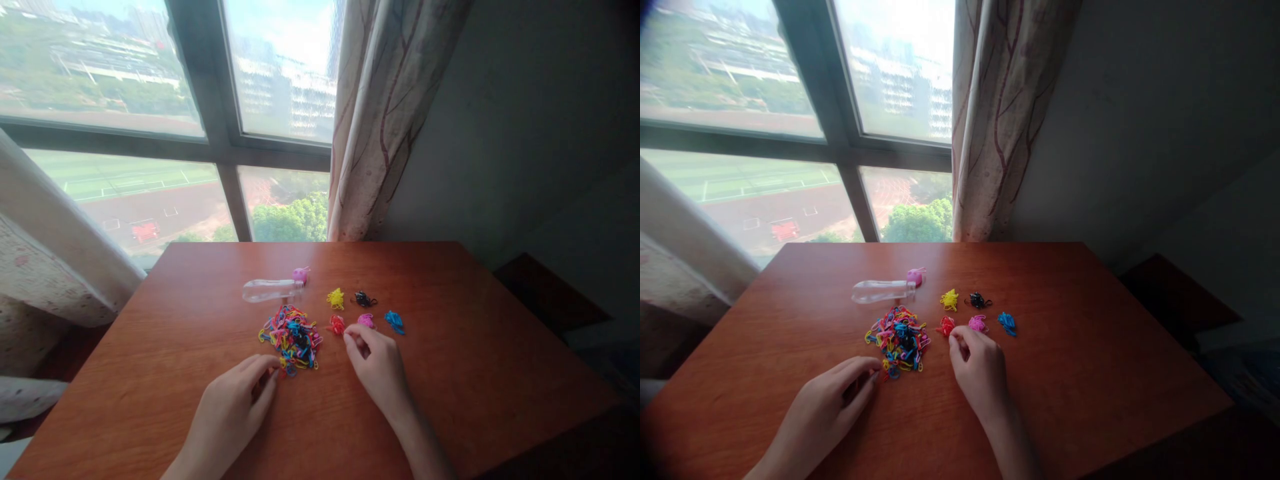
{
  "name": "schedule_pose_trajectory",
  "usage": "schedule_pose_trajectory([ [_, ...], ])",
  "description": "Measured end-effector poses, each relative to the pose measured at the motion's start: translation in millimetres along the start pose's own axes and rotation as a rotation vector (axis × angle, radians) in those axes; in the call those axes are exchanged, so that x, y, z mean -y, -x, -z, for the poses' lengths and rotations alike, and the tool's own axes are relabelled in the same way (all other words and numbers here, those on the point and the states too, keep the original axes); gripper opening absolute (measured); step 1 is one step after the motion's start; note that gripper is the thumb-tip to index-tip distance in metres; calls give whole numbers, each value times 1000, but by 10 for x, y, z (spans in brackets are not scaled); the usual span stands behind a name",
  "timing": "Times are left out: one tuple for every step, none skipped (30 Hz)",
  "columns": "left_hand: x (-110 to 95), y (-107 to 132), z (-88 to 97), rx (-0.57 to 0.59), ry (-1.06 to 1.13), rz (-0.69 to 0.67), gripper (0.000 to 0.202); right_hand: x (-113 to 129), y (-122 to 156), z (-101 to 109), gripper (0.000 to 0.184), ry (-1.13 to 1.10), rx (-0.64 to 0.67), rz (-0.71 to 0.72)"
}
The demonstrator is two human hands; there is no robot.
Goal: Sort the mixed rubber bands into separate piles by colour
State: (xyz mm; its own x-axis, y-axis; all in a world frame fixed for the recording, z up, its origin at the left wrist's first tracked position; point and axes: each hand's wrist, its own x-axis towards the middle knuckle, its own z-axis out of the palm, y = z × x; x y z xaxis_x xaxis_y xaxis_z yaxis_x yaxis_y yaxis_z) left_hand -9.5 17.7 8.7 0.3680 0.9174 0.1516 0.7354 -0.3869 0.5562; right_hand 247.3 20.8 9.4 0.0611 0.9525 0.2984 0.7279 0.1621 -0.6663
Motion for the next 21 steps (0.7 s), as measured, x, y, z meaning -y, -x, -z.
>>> schedule_pose_trajectory([
  [7, 1, -3, -11, -9, 16, 18, 39, 64, -48, 17, -15, 19, -1],
  [13, 2, -7, -23, -18, 31, 18, 75, 124, -93, 16, -24, 40, -2],
  [19, 3, -12, -34, -26, 46, 18, 108, 180, -134, 16, -29, 61, -2],
  [22, 4, -18, -46, -32, 57, 19, 137, 231, -172, 16, -31, 80, -1],
  [24, 4, -24, -53, -35, 63, 19, 162, 276, -205, 15, -31, 95, -1],
  [23, 2, -30, -58, -38, 65, 20, 184, 315, -234, 15, -31, 104, -1],
  [20, -2, -35, -60, -41, 66, 20, 202, 348, -259, 14, -28, 111, 1],
  [15, -8, -40, -59, -45, 65, 21, 215, 375, -280, 14, -19, 114, 6],
  [8, -15, -45, -59, -50, 63, 21, 225, 396, -297, 14, -4, 116, 16],
  [0, -23, -50, -58, -55, 59, 21, 232, 411, -311, 14, 15, 118, 29],
  [-8, -32, -55, -57, -61, 56, 21, 236, 422, -322, 15, 35, 121, 41],
  [-17, -42, -60, -58, -66, 53, 21, 238, 428, -329, 15, 50, 124, 51],
  [-25, -50, -64, -60, -70, 49, 21, 239, 432, -332, 15, 58, 127, 58],
  [-32, -58, -68, -63, -73, 45, 21, 239, 434, -334, 15, 61, 129, 60],
  [-38, -65, -70, -67, -75, 40, 21, 239, 435, -333, 15, 60, 129, 59],
  [-43, -70, -70, -68, -76, 35, 20, 238, 436, -332, 16, 57, 129, 57],
  [-45, -74, -68, -69, -76, 30, 19, 238, 436, -331, 16, 54, 128, 55],
  [-45, -76, -63, -68, -77, 27, 18, 237, 435, -330, 16, 52, 129, 54],
  [-42, -75, -57, -69, -79, 26, 17, 237, 434, -329, 16, 49, 131, 52],
  [-35, -73, -49, -71, -81, 28, 17, 237, 432, -328, 16, 45, 134, 50],
  [-27, -69, -40, -77, -84, 33, 18, 238, 429, -327, 16, 41, 137, 48],
])
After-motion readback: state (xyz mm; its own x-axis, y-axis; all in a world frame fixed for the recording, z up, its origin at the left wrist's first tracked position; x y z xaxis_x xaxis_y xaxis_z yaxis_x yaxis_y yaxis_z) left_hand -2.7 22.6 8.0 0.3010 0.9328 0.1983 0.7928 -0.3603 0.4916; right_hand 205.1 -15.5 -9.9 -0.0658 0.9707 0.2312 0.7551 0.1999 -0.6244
